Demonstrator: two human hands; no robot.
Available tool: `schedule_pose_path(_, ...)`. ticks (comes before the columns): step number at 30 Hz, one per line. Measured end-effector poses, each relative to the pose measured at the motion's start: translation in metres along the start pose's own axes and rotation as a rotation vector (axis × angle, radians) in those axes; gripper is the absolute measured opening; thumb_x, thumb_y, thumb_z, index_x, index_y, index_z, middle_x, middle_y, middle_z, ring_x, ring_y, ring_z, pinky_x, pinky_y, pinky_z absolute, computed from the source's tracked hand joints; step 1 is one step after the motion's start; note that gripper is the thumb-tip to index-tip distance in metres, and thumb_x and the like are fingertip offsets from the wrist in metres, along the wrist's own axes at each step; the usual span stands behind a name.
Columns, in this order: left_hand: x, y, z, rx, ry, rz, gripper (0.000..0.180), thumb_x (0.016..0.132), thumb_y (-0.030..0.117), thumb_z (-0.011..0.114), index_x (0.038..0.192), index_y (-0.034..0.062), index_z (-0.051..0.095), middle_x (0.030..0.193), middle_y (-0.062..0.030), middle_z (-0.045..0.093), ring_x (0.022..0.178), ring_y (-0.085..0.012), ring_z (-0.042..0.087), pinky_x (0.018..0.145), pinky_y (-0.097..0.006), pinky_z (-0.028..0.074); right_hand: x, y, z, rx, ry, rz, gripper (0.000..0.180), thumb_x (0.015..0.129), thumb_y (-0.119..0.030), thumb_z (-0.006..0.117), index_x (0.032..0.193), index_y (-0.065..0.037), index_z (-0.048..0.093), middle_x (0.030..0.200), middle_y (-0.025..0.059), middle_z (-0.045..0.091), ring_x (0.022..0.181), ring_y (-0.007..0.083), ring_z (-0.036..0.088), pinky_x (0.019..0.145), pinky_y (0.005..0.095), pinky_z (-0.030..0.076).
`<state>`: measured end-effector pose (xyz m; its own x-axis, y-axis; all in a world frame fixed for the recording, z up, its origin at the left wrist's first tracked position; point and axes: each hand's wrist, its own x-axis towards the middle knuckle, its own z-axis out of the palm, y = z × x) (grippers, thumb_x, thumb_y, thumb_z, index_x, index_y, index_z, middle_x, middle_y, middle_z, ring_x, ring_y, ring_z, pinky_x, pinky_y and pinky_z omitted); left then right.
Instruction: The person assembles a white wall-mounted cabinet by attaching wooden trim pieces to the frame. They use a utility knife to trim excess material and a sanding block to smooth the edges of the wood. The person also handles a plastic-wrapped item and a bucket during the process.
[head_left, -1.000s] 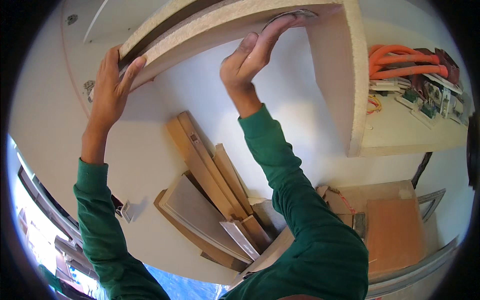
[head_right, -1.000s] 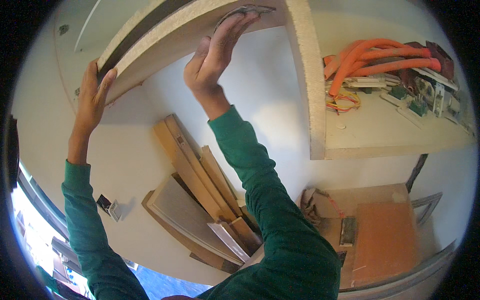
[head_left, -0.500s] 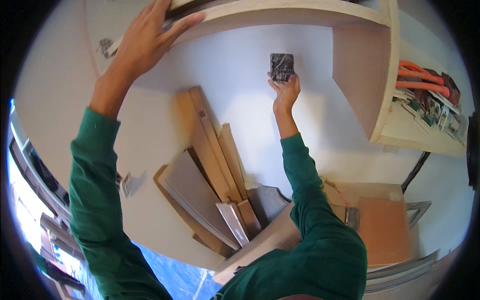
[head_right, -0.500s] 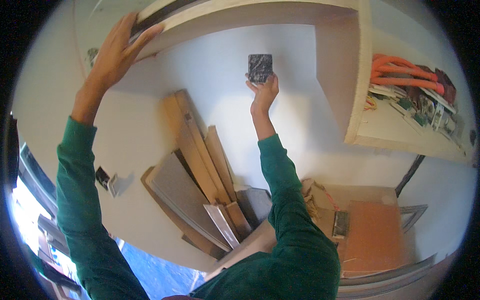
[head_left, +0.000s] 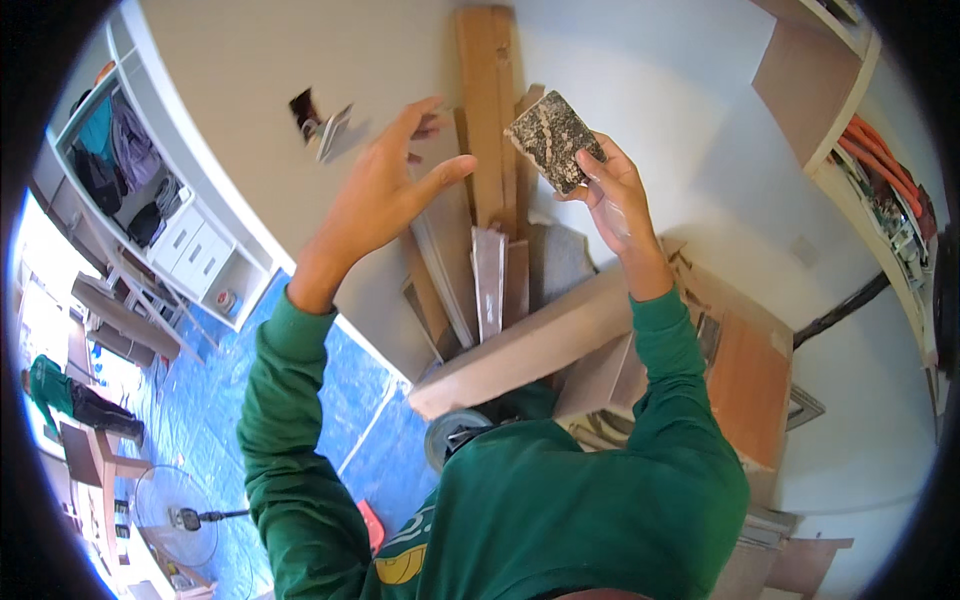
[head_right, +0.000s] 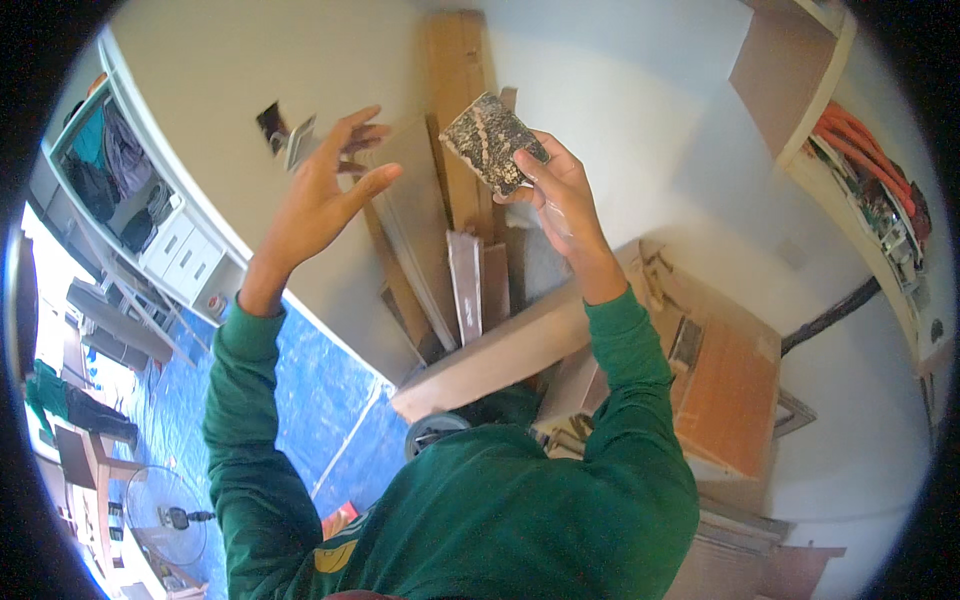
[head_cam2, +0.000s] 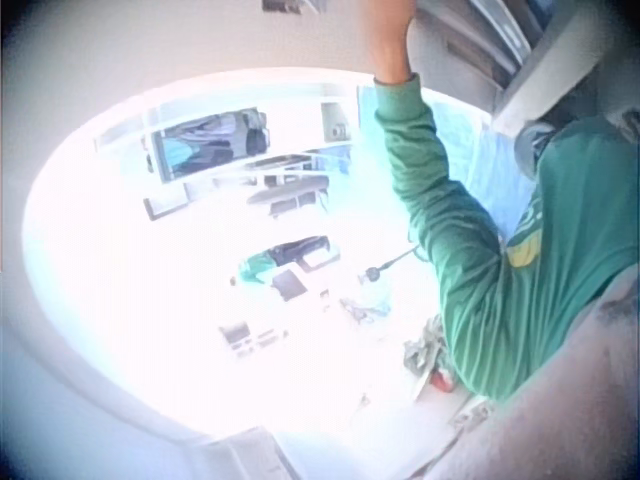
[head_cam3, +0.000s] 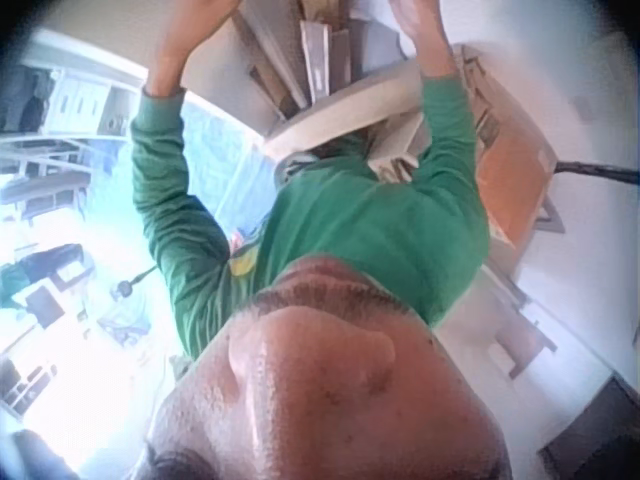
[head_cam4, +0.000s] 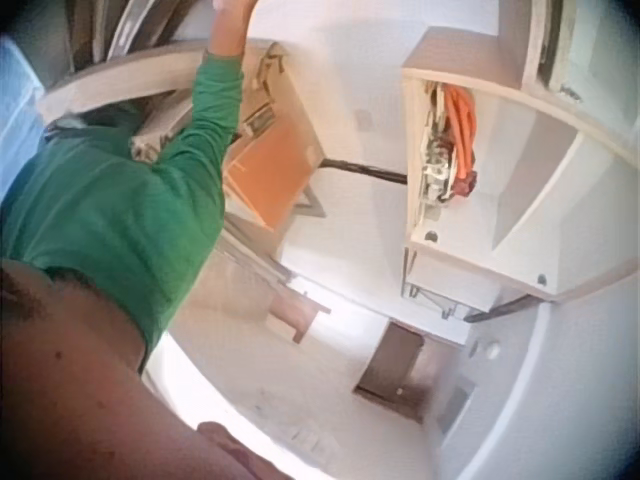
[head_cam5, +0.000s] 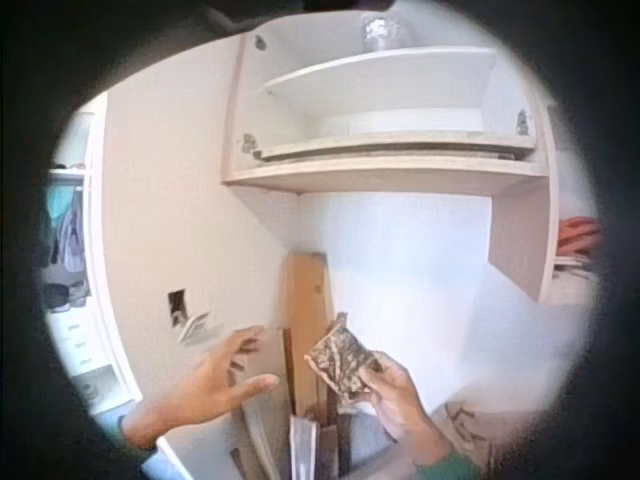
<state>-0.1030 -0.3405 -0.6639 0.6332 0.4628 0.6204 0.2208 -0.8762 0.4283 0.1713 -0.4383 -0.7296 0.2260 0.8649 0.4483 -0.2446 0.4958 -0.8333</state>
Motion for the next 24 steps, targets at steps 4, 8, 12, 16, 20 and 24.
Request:
schedule_pose_path(4,-0.043,0.004,0.007,-0.315,-0.165,-0.119,0.055,0.094,0.023,0.073,0.141,0.0051,0.052,0.124,-0.0095,0.068,0.113,-0.0210,0.064,0.094,-0.039,0.052,-0.048,0.002,0.039,-0.241,-0.060,0.059,0.037,0.098,-0.016,0.066,0.128,0.006,0.059,0.115,0.0132,0.069,0.096,0.0176,0.070,0.079,0.0340,0.061)
schedule_pose_path(8,-0.062,0.006,0.028,-0.357,-0.147,0.128,0.037,0.088,0.004,0.071,0.125,0.0051,0.066,0.117,-0.0086,0.071,0.105,-0.0242,0.067,0.088,-0.037,0.054,-0.072,-0.015,0.055,-0.683,-0.220,-0.236,0.034,0.095,-0.009,0.068,0.125,0.007,0.064,0.117,0.0143,0.070,0.112,0.0223,0.065,0.103,0.0363,0.050)
schedule_pose_path(12,-0.058,0.010,0.038,0.056,0.153,0.515,0.033,0.078,0.006,0.071,0.111,0.0072,0.073,0.108,-0.0053,0.070,0.099,-0.0247,0.068,0.078,-0.036,0.056,-0.089,-0.021,0.059,-0.501,-0.117,-0.164,0.058,0.097,-0.023,0.068,0.144,0.005,0.048,0.137,0.0196,0.059,0.121,0.0275,0.061,0.110,0.0421,0.044)
schedule_pose_path(16,-0.039,0.007,0.049,0.199,0.294,0.737,0.035,0.076,0.009,0.067,0.111,0.0106,0.074,0.108,-0.0021,0.070,0.101,-0.0215,0.069,0.075,-0.033,0.056,-0.089,-0.016,0.009,0.290,-0.260,0.293,0.086,0.097,-0.063,0.048,0.151,0.003,0.036,0.144,0.0214,0.053,0.122,0.0354,0.061,0.100,0.0500,0.052)
schedule_pose_path(20,-0.010,0.010,0.074,0.349,0.184,0.931,0.040,0.075,0.013,0.067,0.114,0.0115,0.075,0.120,-0.0039,0.070,0.112,-0.0230,0.066,0.085,-0.034,0.057,-0.086,-0.013,-0.040,0.567,-0.224,0.600,0.090,0.097,-0.072,0.035,0.146,0.003,0.041,0.137,0.0240,0.058,0.114,0.0399,0.064,0.078,0.0553,0.060)
schedule_pose_path(24,0.033,-0.003,0.124,0.285,0.108,1.019,0.039,0.080,0.015,0.067,0.118,0.0130,0.074,0.125,-0.0032,0.068,0.118,-0.0222,0.063,0.086,-0.033,0.055,-0.076,-0.017,-0.076,0.081,-0.257,0.689,0.049,0.102,-0.036,0.057,0.136,-0.001,0.054,0.126,0.0179,0.066,0.102,0.0354,0.070,0.069,0.0457,0.062)
